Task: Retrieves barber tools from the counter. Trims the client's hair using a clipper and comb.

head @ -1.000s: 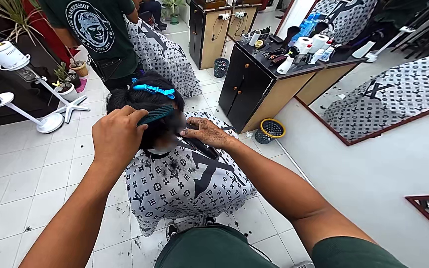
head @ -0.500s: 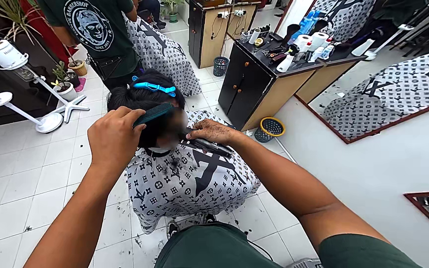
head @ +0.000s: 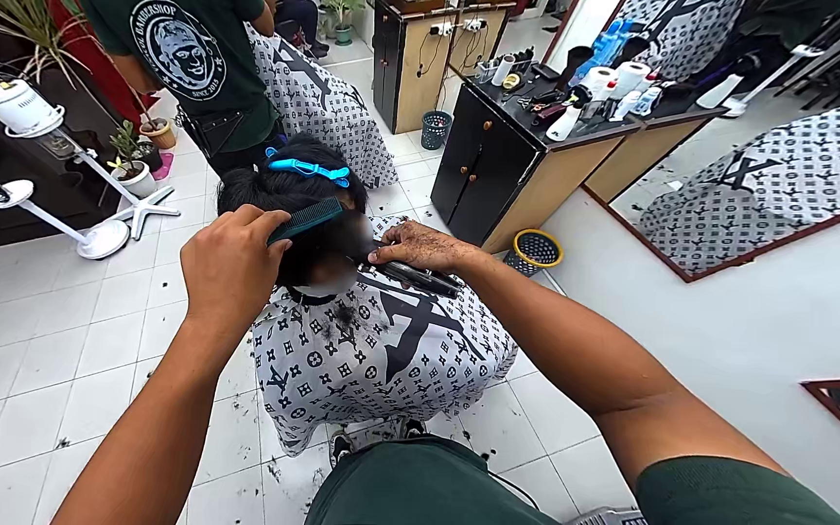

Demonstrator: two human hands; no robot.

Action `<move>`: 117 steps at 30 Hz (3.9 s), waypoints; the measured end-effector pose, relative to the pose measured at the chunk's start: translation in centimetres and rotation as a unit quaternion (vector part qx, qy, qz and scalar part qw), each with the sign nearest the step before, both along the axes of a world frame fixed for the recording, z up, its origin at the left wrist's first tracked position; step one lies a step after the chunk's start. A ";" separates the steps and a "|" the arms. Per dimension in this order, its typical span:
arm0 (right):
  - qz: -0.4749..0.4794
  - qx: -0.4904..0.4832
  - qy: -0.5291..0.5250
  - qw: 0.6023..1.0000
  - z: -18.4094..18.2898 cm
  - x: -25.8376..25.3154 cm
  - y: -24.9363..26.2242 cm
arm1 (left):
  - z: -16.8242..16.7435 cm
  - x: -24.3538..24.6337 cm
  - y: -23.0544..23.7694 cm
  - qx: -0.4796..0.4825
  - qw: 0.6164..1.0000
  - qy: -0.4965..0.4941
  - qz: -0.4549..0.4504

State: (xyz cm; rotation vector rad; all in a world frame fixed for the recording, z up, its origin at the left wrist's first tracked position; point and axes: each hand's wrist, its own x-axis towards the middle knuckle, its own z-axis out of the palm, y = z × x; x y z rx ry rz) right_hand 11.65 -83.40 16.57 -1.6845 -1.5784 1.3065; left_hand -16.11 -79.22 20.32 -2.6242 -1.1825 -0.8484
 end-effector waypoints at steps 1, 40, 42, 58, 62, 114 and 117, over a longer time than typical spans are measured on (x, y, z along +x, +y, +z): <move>0.005 -0.001 -0.037 0.999 0.0 0.0 -0.1 | 0.0 -0.1 0.0 0.001 1.000 -0.003 -0.001; -0.011 0.151 -0.217 0.964 1.1 -6.1 -3.2 | -4.0 -3.7 -0.1 -0.047 0.989 -0.133 -0.035; -0.011 0.113 -0.229 0.967 1.3 -5.7 -2.8 | -4.1 -3.8 -0.1 -0.049 0.988 -0.141 -0.034; -0.058 0.188 -0.097 0.976 -0.7 -6.1 -3.2 | -3.2 -2.6 -0.2 -0.023 0.994 -0.102 -0.012; -0.077 0.087 -0.152 0.982 -0.8 -4.4 -3.1 | -3.2 -2.9 -0.3 -0.017 0.994 -0.112 -0.006; -0.175 0.047 0.361 0.915 -5.3 -14.3 -4.5 | -8.5 -5.9 1.9 -0.100 0.960 -0.245 -0.093; -0.176 0.056 0.384 0.905 -4.8 -14.5 -4.4 | -8.6 -5.9 2.0 -0.103 0.959 -0.245 -0.094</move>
